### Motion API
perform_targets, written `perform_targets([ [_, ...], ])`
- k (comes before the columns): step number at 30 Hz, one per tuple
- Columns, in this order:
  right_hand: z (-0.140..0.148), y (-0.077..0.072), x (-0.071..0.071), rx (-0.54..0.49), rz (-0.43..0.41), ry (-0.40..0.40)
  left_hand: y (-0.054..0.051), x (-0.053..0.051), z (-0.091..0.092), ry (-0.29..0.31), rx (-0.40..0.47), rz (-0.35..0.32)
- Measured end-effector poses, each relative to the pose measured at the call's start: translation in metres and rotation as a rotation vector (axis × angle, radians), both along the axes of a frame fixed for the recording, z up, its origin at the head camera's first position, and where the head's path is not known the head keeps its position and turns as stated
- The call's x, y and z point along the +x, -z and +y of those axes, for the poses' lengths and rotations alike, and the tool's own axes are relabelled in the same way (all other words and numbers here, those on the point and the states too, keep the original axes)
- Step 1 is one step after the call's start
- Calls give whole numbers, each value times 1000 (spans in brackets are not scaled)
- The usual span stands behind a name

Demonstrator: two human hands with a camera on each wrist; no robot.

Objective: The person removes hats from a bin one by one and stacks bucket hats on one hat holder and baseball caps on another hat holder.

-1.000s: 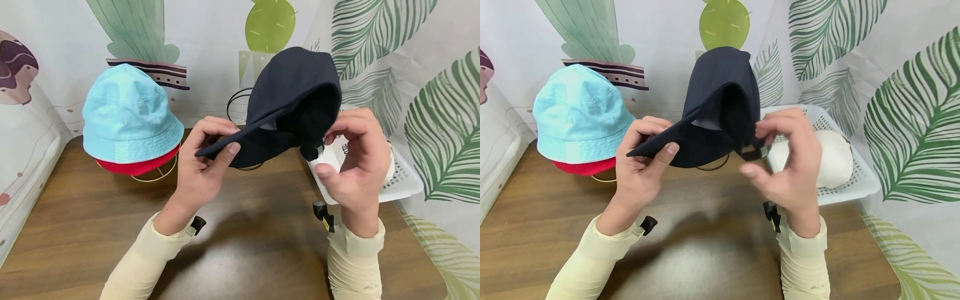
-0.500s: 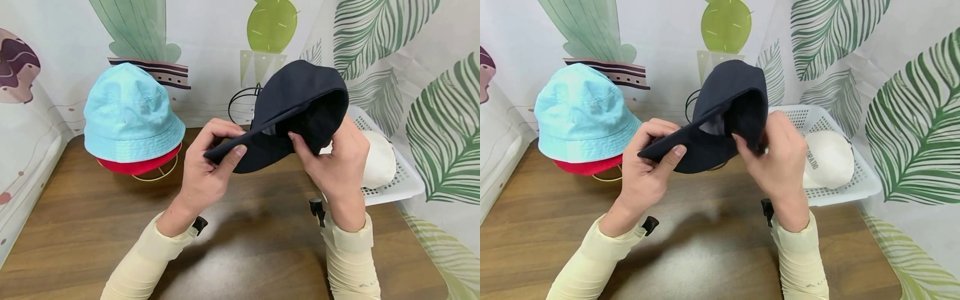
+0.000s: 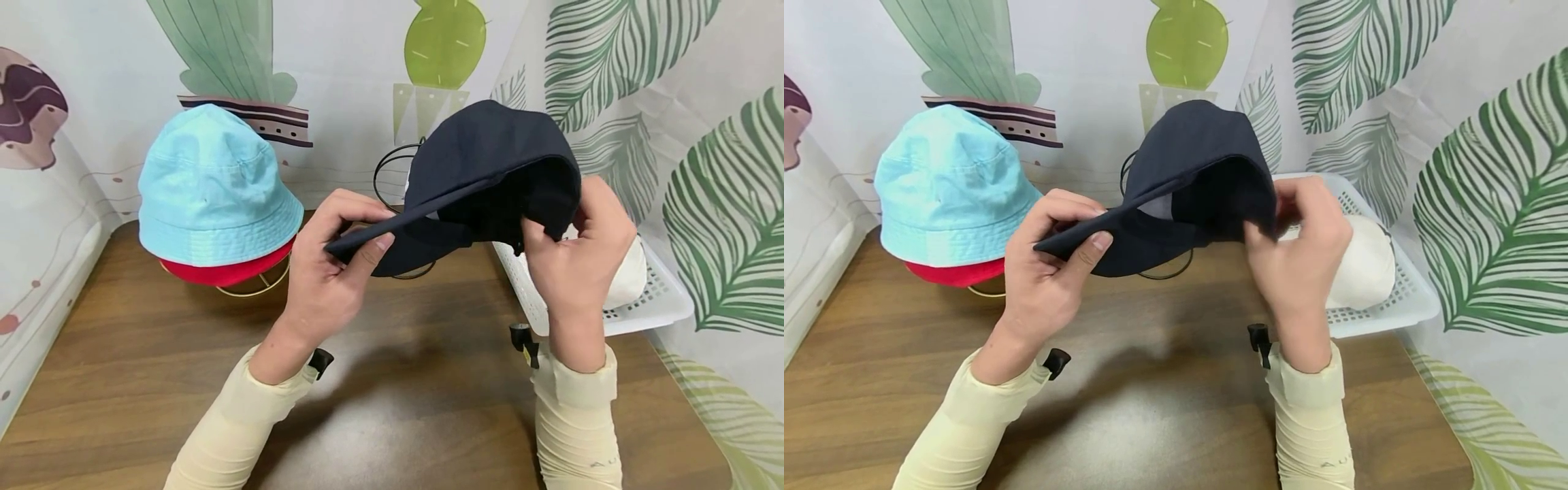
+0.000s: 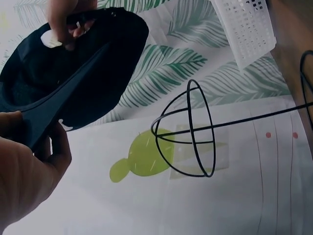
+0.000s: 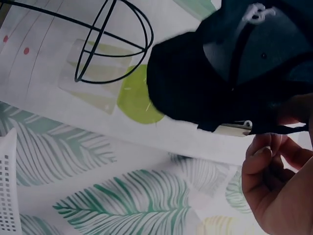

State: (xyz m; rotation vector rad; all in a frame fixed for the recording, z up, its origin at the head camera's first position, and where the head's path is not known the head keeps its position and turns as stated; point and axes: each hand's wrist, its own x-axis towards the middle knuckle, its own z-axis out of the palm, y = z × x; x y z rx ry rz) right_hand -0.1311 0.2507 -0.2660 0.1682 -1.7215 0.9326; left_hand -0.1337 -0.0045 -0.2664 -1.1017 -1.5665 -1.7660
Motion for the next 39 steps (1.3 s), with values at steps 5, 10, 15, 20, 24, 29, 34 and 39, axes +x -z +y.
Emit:
perform_targets([
  [5, 18, 2, -5, -134, -45, -62, 5, -7, -5, -19, -31, 3],
  [10, 27, -1, -9, -250, -60, -115, 8, -13, -11, -55, -71, 30],
  [15, 30, -7, -8, -358, -46, -201, 7, -15, -13, -81, -100, 68],
  [20, 40, -2, -13, -410, -34, -259, 5, -15, -11, -79, -111, 89],
  [24, 49, 7, -19, -397, -61, -254, 3, -12, -11, -89, -110, 102],
  [29, 52, 9, -18, -376, -190, -209, 1, -9, -13, -83, -128, 131],
  [34, 55, 11, -14, -319, -394, -111, 0, -8, -12, -115, -144, 224],
  [39, 62, 13, -14, -187, -541, -71, -1, -6, -10, -165, -151, 310],
])
